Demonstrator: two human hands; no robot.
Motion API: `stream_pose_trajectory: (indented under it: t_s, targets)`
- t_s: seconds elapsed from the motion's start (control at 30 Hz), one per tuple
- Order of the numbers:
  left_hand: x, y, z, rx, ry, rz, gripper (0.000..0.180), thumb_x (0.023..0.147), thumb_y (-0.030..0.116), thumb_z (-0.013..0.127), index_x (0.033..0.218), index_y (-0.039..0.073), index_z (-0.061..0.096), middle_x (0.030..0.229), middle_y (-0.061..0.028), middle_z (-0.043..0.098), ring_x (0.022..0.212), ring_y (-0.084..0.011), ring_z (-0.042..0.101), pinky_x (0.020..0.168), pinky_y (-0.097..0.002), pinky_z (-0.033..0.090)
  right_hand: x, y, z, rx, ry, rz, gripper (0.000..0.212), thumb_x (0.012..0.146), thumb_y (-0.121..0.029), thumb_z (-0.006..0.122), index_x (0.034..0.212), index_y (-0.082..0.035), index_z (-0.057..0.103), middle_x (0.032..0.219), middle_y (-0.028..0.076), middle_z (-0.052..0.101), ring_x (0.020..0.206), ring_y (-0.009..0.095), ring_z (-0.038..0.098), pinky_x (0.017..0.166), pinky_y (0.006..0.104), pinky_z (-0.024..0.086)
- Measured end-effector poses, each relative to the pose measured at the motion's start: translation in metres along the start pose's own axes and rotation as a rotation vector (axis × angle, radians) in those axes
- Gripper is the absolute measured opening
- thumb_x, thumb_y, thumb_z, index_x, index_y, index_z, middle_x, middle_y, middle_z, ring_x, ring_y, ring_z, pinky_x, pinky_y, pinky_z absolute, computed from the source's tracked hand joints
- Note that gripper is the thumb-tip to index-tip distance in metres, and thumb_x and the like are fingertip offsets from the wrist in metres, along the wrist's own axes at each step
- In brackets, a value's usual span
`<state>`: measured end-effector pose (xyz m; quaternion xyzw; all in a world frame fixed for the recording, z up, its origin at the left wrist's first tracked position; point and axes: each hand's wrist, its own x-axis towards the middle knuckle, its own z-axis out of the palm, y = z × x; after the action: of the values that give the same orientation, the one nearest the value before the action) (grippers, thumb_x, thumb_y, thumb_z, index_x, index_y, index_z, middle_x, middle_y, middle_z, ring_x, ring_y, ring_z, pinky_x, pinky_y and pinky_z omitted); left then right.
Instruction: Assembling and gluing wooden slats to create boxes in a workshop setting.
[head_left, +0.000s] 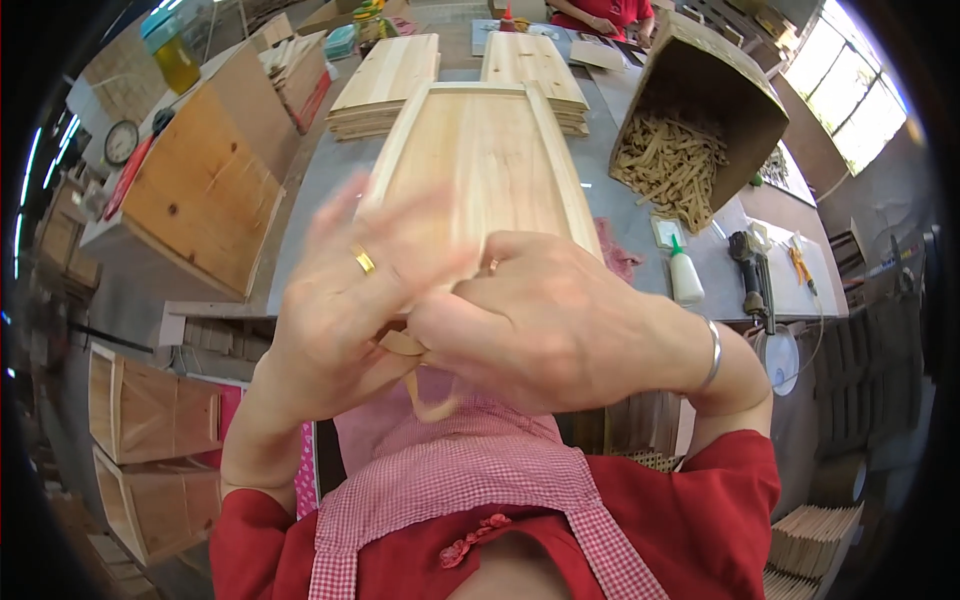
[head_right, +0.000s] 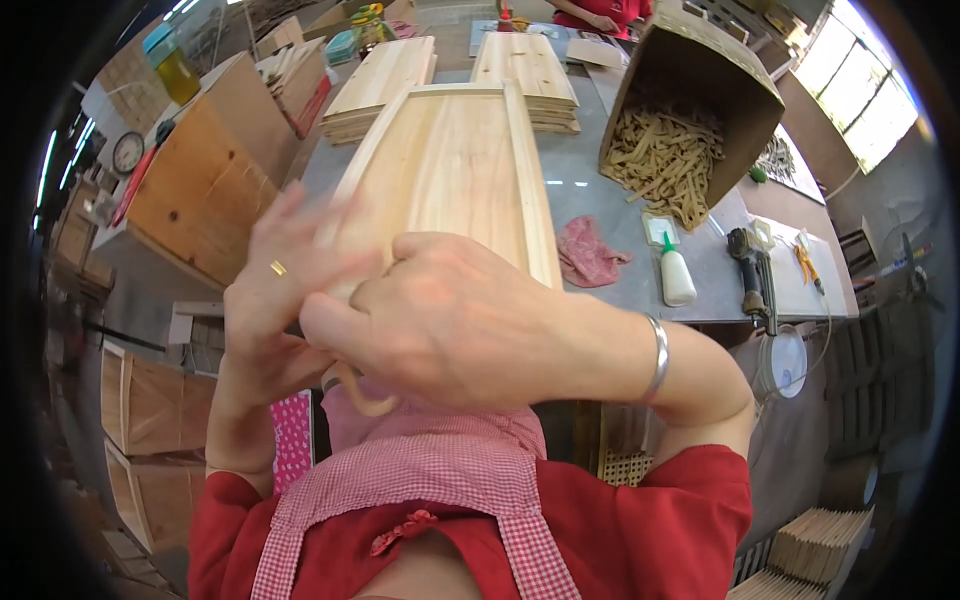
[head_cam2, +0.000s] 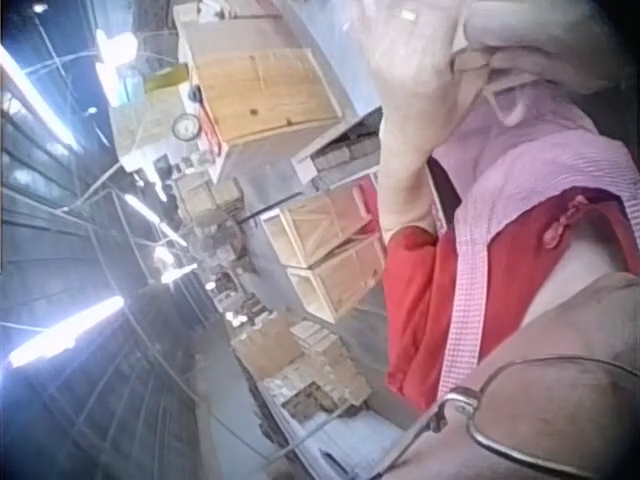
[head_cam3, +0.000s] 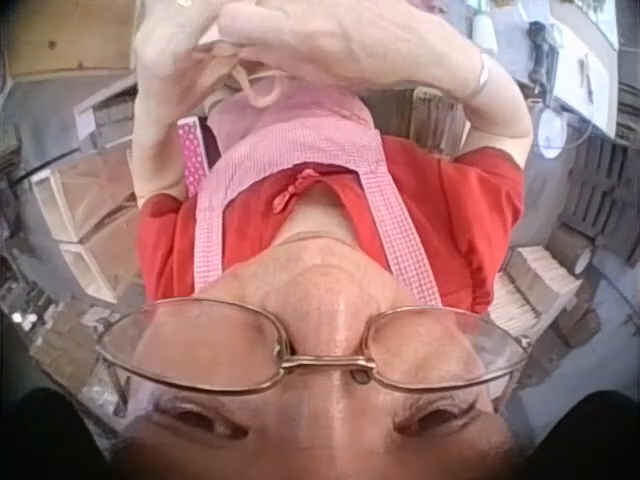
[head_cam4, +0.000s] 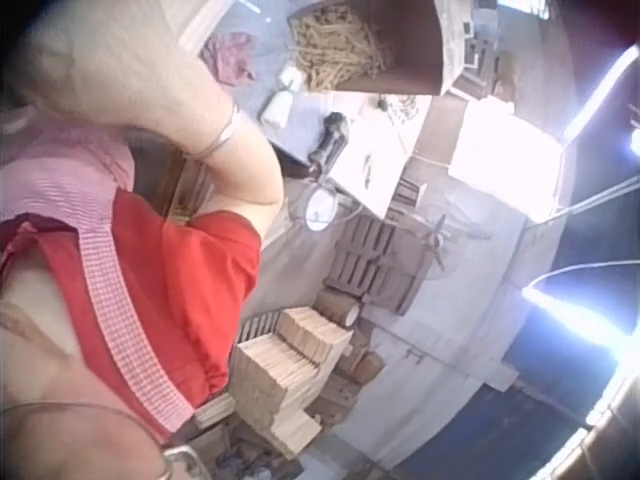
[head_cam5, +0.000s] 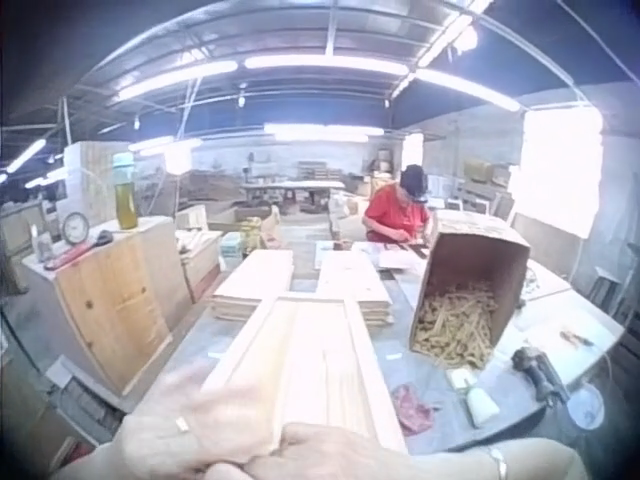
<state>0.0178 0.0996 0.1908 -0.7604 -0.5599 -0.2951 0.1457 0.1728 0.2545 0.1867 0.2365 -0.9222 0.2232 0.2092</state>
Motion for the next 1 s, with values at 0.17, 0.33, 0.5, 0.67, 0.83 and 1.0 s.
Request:
stream_pose_trajectory:
  t_s: [0.17, 0.33, 0.5, 0.67, 0.83, 1.0]
  targets:
    - [-0.076, 0.010, -0.011, -1.618, -0.136, -0.761, 0.012, 0.081, 0.002, 0.075, 0.093, -0.001, 0.072, 0.106, -0.0152, 0.073, 0.098, -0.0268, 0.069, 0.110, -0.0481, 0.040, -0.023, -0.016, 0.000, 0.007, 0.030, 0.047, 0.015, 0.086, -0.014, 0.067, 0.095, -0.008, 0.056, 0.069, 0.003, 0.059, 0.063, 0.024, 0.061, 0.063, 0.0357, 0.043]
    - [-0.086, 0.013, -0.003, -1.520, 0.064, -0.184, 0.018, 0.078, 0.018, 0.079, 0.075, 0.003, 0.069, 0.088, -0.0153, 0.073, 0.107, -0.0368, 0.065, 0.102, -0.0540, 0.042, -0.036, -0.030, 0.013, 0.082, -0.051, 0.057, 0.014, 0.087, -0.016, 0.071, 0.088, -0.010, 0.058, 0.066, 0.003, 0.055, 0.061, 0.023, 0.058, 0.067, 0.0343, 0.041]
    - [-0.095, 0.006, -0.027, -0.665, -0.123, -0.193, 0.025, 0.075, 0.015, 0.081, 0.068, 0.008, 0.057, 0.074, -0.0040, 0.062, 0.073, -0.0200, 0.062, 0.096, -0.0502, 0.045, -0.048, -0.030, 0.002, -0.077, 0.035, 0.059, 0.025, 0.085, -0.025, 0.075, 0.078, -0.008, 0.058, 0.066, 0.004, 0.053, 0.061, 0.025, 0.054, 0.072, 0.0384, 0.042]
    - [-0.119, -0.063, -0.031, 0.154, -0.026, -0.071, 0.023, 0.077, 0.013, 0.077, 0.076, 0.007, 0.055, 0.083, -0.0061, 0.059, 0.084, -0.0254, 0.062, 0.100, -0.0472, 0.046, -0.126, 0.004, -0.047, -0.442, 0.294, 0.365, 0.024, 0.093, -0.012, 0.056, 0.072, 0.000, 0.056, 0.068, 0.008, 0.052, 0.064, 0.023, 0.050, 0.094, 0.0464, 0.043]
    - [-0.168, -0.088, -0.007, 0.157, -0.140, -0.128, 0.023, 0.075, 0.012, 0.078, 0.077, 0.007, 0.056, 0.090, -0.0067, 0.062, 0.091, -0.0261, 0.062, 0.103, -0.0482, 0.045, -0.187, 0.012, -0.031, -0.400, 0.327, 0.583, 0.024, 0.091, -0.004, 0.052, 0.068, -0.001, 0.051, 0.067, 0.006, 0.051, 0.075, 0.021, 0.062, 0.104, 0.0461, 0.039]
    - [-0.245, -0.081, 0.082, 0.285, -0.294, -0.069, 0.017, 0.080, 0.014, 0.071, 0.094, 0.012, 0.061, 0.107, -0.0043, 0.064, 0.133, -0.0255, 0.053, 0.111, -0.0486, 0.039, -0.218, 0.024, 0.065, -0.504, 0.105, 0.511, 0.014, 0.076, -0.001, 0.067, 0.068, -0.003, 0.057, 0.084, 0.008, 0.064, 0.110, 0.031, 0.063, 0.109, 0.0491, 0.036]
